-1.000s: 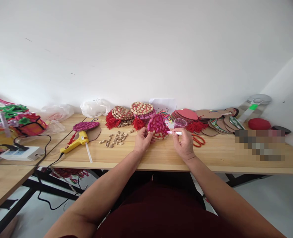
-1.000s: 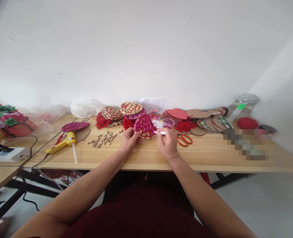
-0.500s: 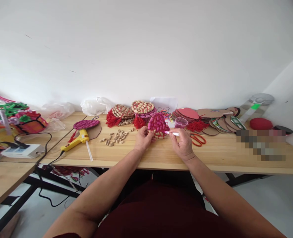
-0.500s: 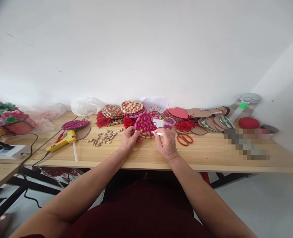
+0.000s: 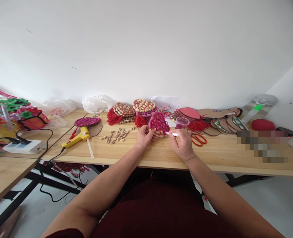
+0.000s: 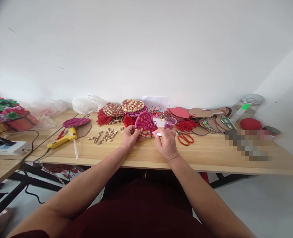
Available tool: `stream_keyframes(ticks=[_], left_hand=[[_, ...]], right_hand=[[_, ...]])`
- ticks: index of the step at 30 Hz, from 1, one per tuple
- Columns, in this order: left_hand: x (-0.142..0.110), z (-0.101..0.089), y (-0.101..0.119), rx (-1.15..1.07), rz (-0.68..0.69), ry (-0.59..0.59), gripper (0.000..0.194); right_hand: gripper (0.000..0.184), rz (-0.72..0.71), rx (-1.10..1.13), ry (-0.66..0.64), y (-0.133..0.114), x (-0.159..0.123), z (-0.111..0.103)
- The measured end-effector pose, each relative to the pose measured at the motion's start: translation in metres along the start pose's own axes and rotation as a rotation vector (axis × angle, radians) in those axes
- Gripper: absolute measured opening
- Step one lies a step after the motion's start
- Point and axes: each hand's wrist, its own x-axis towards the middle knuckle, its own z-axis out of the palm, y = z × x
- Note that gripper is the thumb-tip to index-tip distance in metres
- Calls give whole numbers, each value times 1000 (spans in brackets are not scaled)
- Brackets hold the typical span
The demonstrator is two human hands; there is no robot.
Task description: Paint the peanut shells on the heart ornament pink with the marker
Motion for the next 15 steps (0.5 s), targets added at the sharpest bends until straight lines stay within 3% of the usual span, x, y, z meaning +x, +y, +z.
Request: stream_keyframes(ticks=[15], left_hand=[[1, 0, 0, -8, -7, 32, 24]], right_hand=[[9, -4, -11, -20, 0, -2, 0]])
